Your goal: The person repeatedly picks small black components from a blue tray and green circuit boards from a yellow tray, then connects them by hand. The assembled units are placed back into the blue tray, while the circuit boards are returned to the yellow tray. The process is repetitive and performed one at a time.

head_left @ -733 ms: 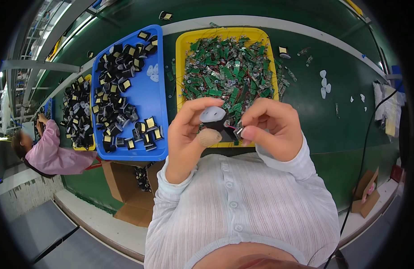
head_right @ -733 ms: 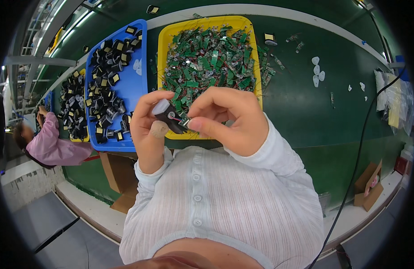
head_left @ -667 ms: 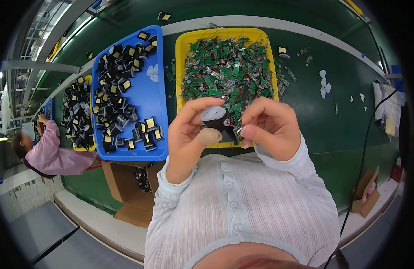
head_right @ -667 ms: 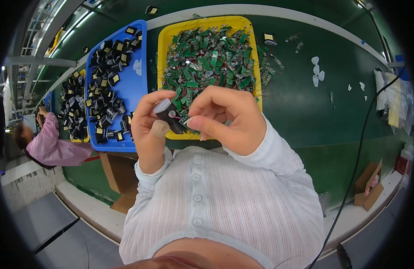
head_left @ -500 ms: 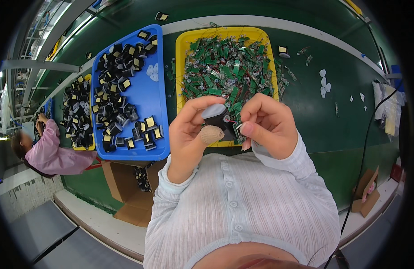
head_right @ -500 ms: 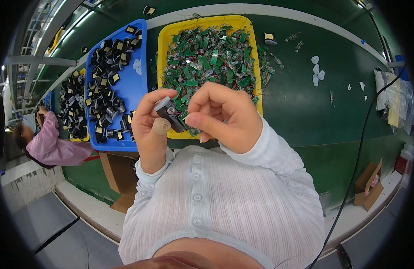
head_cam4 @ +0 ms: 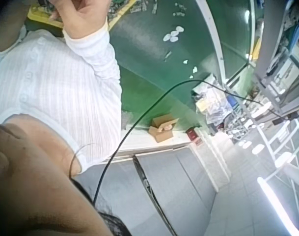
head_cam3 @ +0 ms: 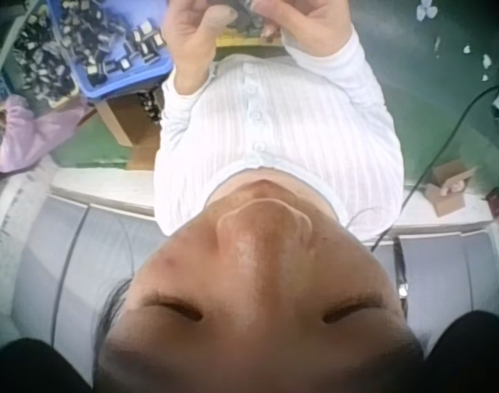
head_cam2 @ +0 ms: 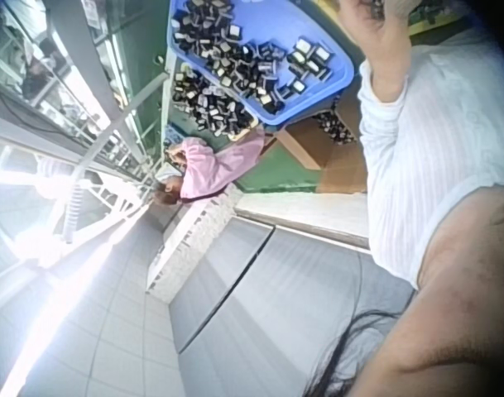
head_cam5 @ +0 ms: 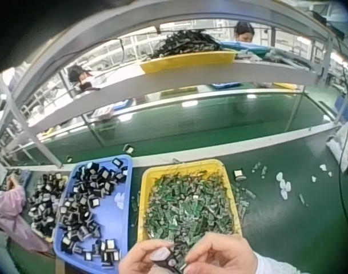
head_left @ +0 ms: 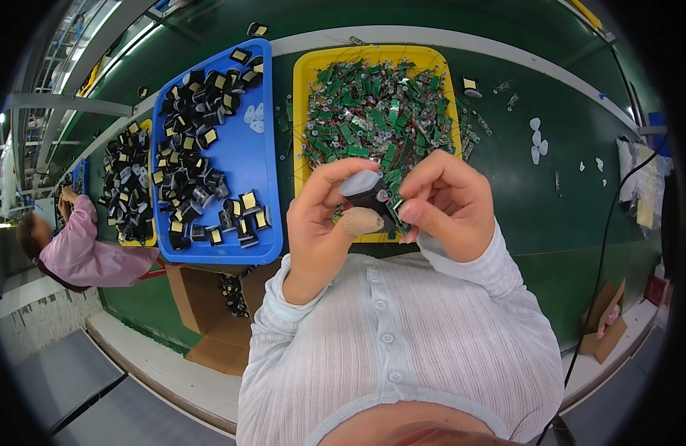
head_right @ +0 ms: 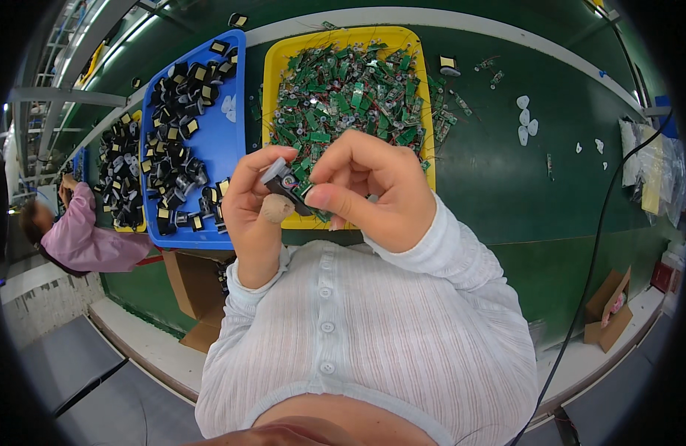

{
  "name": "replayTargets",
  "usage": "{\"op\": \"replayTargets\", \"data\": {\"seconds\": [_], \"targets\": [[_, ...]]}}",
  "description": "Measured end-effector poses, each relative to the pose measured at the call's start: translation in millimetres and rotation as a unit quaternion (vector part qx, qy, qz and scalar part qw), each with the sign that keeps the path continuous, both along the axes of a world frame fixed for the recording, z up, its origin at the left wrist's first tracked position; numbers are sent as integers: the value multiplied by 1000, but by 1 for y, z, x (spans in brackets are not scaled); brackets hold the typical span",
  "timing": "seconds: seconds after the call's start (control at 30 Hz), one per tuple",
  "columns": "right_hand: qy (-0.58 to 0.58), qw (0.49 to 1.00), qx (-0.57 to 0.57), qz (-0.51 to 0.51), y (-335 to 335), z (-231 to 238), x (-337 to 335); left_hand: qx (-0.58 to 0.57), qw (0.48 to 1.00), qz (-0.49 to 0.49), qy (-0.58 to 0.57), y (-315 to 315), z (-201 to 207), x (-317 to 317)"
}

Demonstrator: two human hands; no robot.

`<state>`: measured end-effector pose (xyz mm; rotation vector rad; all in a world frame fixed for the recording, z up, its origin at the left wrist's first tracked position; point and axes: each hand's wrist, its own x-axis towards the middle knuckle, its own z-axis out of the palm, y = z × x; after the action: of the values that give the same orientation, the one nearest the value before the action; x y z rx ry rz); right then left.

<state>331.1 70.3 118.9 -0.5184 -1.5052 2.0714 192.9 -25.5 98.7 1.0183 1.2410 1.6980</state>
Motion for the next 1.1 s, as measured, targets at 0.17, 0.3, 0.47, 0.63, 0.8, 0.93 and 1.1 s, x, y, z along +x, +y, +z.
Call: {"op": "replayTargets", "data": {"seconds": [0.17, 0.3, 0.47, 0.63, 0.8, 0.93, 1.1], "targets": [[-18, 1000, 17, 5, 1, 2, -1, 2, 997, 34, 63, 0, 2, 1], [-43, 998, 37, 35, 5, -4, 0, 27, 980, 82, 178, 2, 2, 1], [-51, 997, 37, 38, 5, -3, -2, -9, 961, 51, 273, 2, 4, -5], [-72, 889, 443, -93, 0, -4, -4, 10, 977, -9, 214, 9, 6, -8], [-86, 797, 589, -98, -3, -4, -4, -38, 998, -50, 18, 8, 12, -4], [-68, 813, 572, -80, 4, -6, -9, -36, 990, -58, 123, 5, 10, -13], [-65, 870, 485, -51, 6, -2, -9, -58, 976, -39, 204, 0, 11, -12]]}}
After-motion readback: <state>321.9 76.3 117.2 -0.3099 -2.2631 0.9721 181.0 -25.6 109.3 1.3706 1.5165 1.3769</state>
